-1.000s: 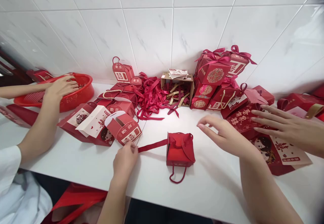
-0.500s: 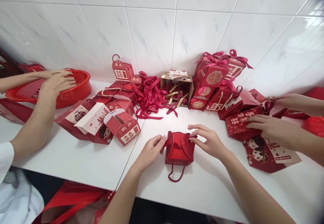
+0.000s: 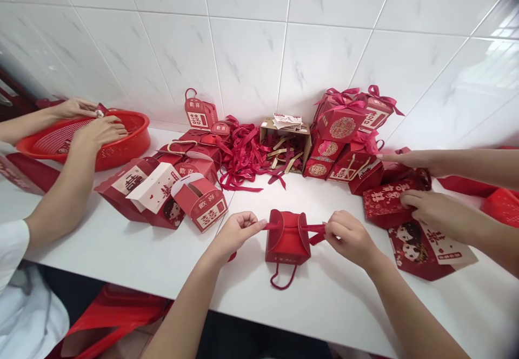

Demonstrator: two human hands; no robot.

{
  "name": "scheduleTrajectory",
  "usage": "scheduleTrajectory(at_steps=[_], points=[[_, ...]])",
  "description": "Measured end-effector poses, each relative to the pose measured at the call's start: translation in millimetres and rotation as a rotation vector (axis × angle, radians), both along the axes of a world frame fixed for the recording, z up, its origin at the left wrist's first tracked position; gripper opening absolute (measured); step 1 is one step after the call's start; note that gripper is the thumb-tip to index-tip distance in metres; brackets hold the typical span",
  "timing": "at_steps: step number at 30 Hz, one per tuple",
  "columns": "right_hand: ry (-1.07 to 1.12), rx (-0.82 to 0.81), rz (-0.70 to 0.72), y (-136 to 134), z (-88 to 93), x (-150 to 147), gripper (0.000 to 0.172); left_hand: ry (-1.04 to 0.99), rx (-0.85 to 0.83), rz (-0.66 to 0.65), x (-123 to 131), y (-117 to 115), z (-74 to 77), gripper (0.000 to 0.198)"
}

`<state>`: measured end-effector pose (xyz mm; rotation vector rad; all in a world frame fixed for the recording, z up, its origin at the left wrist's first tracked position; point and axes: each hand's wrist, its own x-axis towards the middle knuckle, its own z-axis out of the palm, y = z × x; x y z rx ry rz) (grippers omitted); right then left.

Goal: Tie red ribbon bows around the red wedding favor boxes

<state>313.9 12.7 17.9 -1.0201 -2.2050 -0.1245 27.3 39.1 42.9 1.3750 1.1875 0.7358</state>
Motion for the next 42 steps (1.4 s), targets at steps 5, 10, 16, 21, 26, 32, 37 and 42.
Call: scheduleTrajectory(at_steps=[5, 10, 16, 21, 26, 32, 37, 42], points=[[-0.004, 0.024, 0.005, -2.1, -0.6, 0.6, 0.031, 0.069, 0.143, -0.111, -6.8, -2.6, 2.7, 0.022], [0.043, 0.085, 0.056, -1.8, 0.1, 0.2, 0.023, 0.120, 0.154, -0.081, -5.0, -1.2, 5.0, 0.024], [0.074, 0.131, 0.075, 0.2, -3.3, 1.5, 0.025, 0.078, 0.158, 0.015, 4.2, 0.3, -3.4, 0.038], [0.086, 0.099, 0.061, 2.5, -14.4, 3.8, 0.024, 0.106, 0.102, 0.077, 8.9, 2.5, -18.9, 0.044], [0.078, 0.041, 0.059, 9.0, -35.4, -0.1, 0.026, 0.156, 0.048, 0.065, 9.5, 2.4, -38.4, 0.046], [0.074, -0.015, 0.044, 4.0, -43.8, -0.3, 0.022, 0.179, 0.065, 0.092, 9.0, 1.5, -49.1, 0.047], [0.368, -0.110, -0.225, 18.4, -36.0, 11.8, 0.034, 0.163, 0.182, 0.203, 5.0, -7.3, -53.7, 0.029], [0.666, -0.021, -0.716, 101.7, -31.9, 38.5, 0.059, 0.149, 0.197, 0.259, 3.2, -13.3, -71.6, 0.028]])
